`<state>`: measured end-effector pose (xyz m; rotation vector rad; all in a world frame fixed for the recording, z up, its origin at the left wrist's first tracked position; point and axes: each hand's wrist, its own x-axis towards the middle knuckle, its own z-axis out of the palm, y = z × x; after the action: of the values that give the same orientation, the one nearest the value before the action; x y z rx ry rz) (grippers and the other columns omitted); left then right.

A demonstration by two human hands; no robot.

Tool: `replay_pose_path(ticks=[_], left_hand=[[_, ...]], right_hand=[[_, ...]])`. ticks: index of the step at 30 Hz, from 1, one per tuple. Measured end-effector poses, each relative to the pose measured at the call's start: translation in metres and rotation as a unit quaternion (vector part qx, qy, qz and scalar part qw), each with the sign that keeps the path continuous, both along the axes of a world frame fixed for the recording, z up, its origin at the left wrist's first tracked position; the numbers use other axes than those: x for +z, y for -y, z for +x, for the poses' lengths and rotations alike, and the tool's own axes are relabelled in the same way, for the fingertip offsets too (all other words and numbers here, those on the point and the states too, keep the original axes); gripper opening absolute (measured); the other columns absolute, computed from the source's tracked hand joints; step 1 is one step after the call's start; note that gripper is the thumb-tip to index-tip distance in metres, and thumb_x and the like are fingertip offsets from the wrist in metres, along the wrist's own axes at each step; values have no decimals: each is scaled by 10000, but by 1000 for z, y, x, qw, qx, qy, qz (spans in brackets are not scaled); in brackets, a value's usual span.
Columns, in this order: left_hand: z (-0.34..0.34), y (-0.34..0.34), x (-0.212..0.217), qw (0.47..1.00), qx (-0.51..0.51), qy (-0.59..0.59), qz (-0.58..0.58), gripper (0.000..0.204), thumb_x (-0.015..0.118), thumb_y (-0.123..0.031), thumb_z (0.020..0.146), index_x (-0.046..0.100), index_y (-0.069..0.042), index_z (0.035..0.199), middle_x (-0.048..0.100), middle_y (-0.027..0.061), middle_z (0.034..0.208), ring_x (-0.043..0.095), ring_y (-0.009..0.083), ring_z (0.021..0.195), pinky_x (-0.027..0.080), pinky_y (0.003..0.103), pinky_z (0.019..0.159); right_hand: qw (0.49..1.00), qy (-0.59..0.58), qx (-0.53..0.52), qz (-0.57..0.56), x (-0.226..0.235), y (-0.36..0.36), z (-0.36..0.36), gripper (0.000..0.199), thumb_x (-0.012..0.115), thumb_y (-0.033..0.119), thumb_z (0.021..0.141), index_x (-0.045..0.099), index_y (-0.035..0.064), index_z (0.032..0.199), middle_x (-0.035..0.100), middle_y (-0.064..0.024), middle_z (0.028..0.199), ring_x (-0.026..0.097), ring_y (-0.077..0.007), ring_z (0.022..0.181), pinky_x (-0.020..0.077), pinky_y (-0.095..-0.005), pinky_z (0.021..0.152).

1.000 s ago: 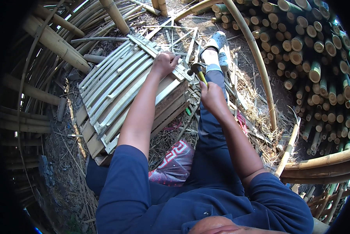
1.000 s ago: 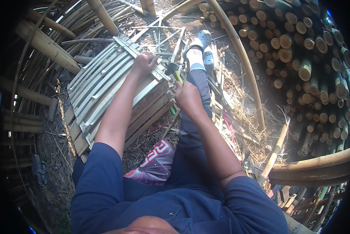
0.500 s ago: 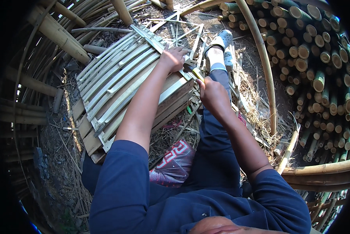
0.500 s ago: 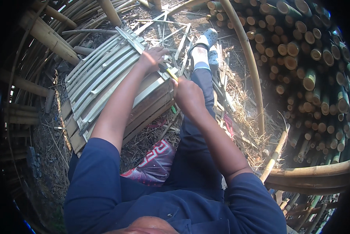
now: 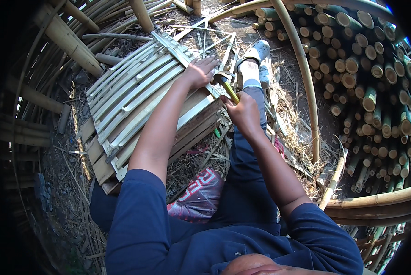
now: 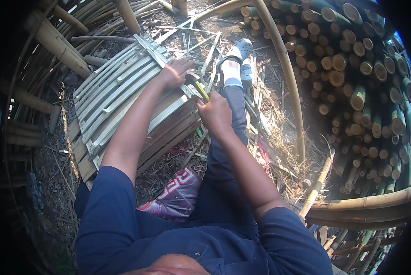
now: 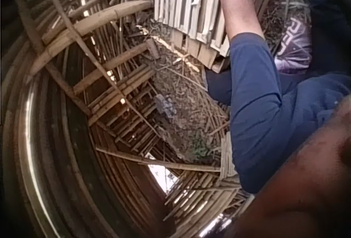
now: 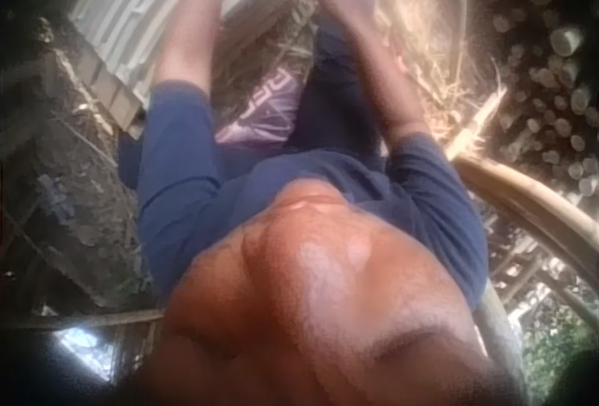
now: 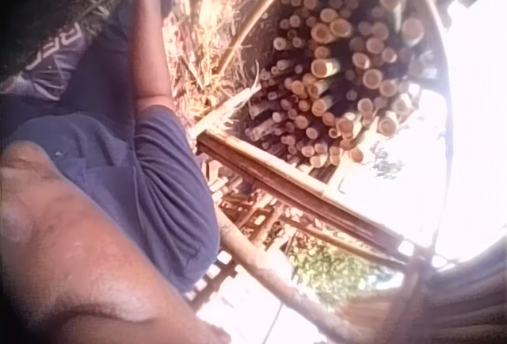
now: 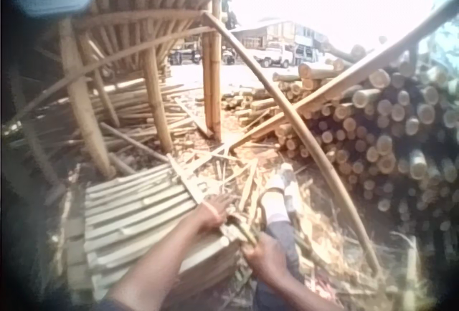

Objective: The person constructs a bamboo frame by hammering small wooden pegs into pre-drilled holes in thin bamboo slats.

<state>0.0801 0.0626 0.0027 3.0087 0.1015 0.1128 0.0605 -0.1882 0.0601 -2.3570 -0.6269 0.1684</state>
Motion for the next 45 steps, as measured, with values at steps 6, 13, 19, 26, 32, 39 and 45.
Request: replay_pose_path(ticks=[6, 13, 19, 26, 32, 39, 45], left_hand=[[-5, -3, 1, 999, -1, -2, -39, 556, 351, -409, 1100, 318, -222, 1623, 293, 60, 1699, 339, 231, 1535, 244, 509, 1254], [-13, 4, 19, 998, -37, 7, -44, 563, 413, -461, 1096, 378, -210, 1599, 268, 87, 1703, 400, 306, 1491, 276, 463, 1257], [-23, 3, 16, 999, -33, -2, -14, 563, 376, -458, 1106, 321, -242, 1623, 188, 86, 1727, 361, 300, 1518, 253, 479, 1268], [-43, 5, 35, 968, -35, 196, -155, 359, 728, -170, 923, 663, -108, 1270, 663, 116, 1303, 613, 317, 1246, 481, 435, 1082], [-71, -1, 42, 961, -112, 138, -212, 339, 833, -26, 740, 756, -107, 1060, 723, 83, 1070, 692, 296, 1047, 552, 411, 932], [-67, 9, 29, 959, -125, 195, -162, 263, 794, -2, 741, 755, -117, 974, 728, 57, 1021, 696, 275, 1011, 556, 401, 910], [-65, 14, 28, 961, -111, 175, -184, 185, 801, -4, 743, 713, -85, 884, 710, 62, 1003, 686, 265, 1022, 555, 396, 902]], right_hand=[[993, -60, -86, 50, -20, -21, 5, 705, 879, 543, 761, 697, -85, 1024, 747, -261, 906, 754, -357, 834, 566, -440, 769], [982, -141, -80, 98, -40, -16, 19, 651, 915, 458, 748, 691, -93, 1014, 752, -233, 890, 744, -274, 811, 567, -398, 731], [972, -171, -64, 145, -43, -19, 13, 655, 878, 426, 760, 692, -128, 1057, 749, -270, 917, 759, -342, 848, 573, -429, 774], [950, -254, -74, 167, -52, -21, 9, 449, 869, 355, 842, 730, -70, 886, 670, -43, 714, 562, -93, 651, 473, -323, 592], [929, -286, -73, 224, -50, -19, 7, 370, 869, 311, 850, 723, -28, 851, 634, -3, 698, 525, -83, 613, 423, -301, 545], [915, -299, -83, 258, -53, -23, 4, 363, 880, 309, 844, 715, -14, 839, 624, 6, 697, 491, -71, 583, 386, -287, 508], [917, -302, -72, 251, -47, -22, 7, 372, 886, 262, 827, 747, -62, 945, 703, -71, 745, 592, -105, 629, 480, -325, 565]])
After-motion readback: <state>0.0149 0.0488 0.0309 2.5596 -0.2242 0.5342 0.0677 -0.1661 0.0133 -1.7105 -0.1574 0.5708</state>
